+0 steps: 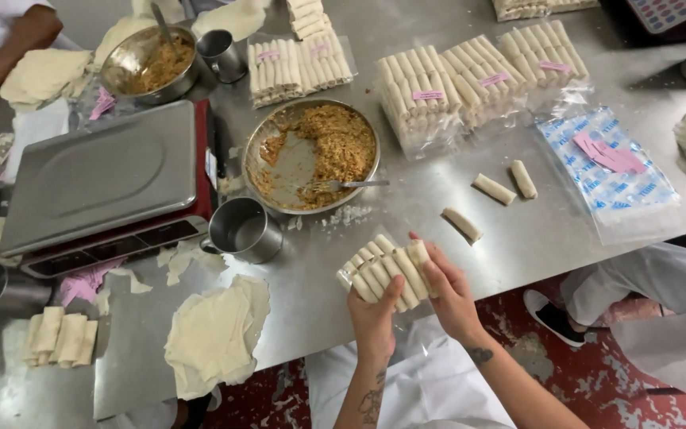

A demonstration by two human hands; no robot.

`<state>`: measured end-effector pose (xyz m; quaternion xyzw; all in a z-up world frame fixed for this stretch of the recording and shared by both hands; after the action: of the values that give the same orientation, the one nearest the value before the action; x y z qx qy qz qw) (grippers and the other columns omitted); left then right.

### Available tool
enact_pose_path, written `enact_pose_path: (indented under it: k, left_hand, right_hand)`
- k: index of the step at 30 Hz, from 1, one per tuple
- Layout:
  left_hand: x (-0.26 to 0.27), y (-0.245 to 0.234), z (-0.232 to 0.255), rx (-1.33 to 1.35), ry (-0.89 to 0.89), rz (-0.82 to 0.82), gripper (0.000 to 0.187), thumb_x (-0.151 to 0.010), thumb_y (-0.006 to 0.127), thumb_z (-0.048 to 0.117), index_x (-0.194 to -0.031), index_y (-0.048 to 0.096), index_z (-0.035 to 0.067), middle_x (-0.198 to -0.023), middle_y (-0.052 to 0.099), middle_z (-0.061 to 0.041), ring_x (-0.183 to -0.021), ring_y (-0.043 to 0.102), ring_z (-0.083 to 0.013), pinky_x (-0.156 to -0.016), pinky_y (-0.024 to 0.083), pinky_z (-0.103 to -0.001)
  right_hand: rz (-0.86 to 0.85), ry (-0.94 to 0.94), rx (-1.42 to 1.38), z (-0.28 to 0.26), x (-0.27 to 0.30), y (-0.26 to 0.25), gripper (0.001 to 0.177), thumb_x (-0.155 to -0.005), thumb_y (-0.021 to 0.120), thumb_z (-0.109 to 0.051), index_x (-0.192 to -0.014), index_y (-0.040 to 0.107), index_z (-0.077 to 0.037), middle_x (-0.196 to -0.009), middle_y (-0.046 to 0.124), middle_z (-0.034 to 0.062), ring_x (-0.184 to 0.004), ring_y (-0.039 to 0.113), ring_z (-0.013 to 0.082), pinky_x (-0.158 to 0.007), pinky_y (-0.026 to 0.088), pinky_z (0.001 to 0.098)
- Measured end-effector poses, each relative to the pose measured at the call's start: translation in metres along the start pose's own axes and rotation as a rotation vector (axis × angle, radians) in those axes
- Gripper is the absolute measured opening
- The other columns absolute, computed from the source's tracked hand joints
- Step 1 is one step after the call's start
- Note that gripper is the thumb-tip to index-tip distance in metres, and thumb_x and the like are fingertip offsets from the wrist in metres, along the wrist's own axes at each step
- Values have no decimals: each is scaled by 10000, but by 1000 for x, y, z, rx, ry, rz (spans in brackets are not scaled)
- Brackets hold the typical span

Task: Packaging handmade spring rolls into plastic bags at a food production station.

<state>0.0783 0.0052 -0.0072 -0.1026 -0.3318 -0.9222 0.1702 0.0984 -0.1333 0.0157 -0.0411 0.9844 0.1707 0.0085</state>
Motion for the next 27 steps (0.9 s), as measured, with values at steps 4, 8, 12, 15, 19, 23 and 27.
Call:
enact_pose_path:
  k: [4,8,12,15,19,23,27]
  left_hand:
    - [6,4,9,9,-6,-38,596,-742,886,158,-1289,699,12,-1185,786,-145,-1053,751,-249,-893,631,-389]
    - [3,-1,8,-8,18,-4,544,-724,908,109,-1228,722,23,-1144,799,-150,-1031,768,-264,-883,650,-404]
    - [10,5,9,-10,5,-18,566,-725,905,108,-1251,715,24,-1157,795,-151,-1023,767,-264,-856,652,-402]
    - [12,9,15,-38,32,-44,520,-747,899,123,-1228,728,24,-1140,801,-139,-1014,769,-250,-840,654,-390]
    - [13,12,16,5,55,-78,502,-782,869,65,-1255,709,10,-1195,788,-167,-1062,766,-264,-901,649,-384]
    - [8,3,5,-96,95,-57,526,-799,887,68,-1276,677,-5,-1150,772,-146,-1031,737,-223,-862,661,-387]
    - [3,-2,-2,-159,132,-100,609,-834,895,88,-1353,603,-39,-1195,743,-180,-1075,723,-236,-881,669,-401]
  right_hand:
    - [-153,-40,-28,-22,10,24,682,-1069,463,-296,-1670,224,-78,-1595,507,189,-1436,531,312,-1126,511,429]
    - [5,-245,430,-44,13,17,596,-1067,500,-200,-1617,330,-45,-1509,606,164,-1381,617,278,-1154,531,403]
    - [16,-225,486,-44,17,19,553,-1069,493,-204,-1588,396,-40,-1525,600,155,-1388,604,264,-1139,547,397]
    - [-16,-240,606,-33,21,17,598,-1084,463,-262,-1636,324,-80,-1610,527,73,-1259,686,166,-951,614,283]
    - [-63,-306,663,-29,22,17,598,-1102,453,-244,-1653,288,-80,-1629,511,53,-527,313,31,-504,404,201]
    - [-135,-370,583,-38,21,28,578,-1097,435,-188,-1636,316,-19,-1598,516,176,-1368,599,293,-1072,517,430]
    - [-166,-376,499,-48,21,32,569,-1102,393,-224,-1624,366,3,-1611,486,244,-1486,429,409,-1182,332,593]
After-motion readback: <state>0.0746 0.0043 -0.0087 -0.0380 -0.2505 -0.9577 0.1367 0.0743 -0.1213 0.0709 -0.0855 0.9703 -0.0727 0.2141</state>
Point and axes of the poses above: each hand's wrist, its own x-axis away from the middle knuckle, its own y-axis out of the palm, z = x × y, the point moved 7 cm from there along -x, towards the middle knuckle
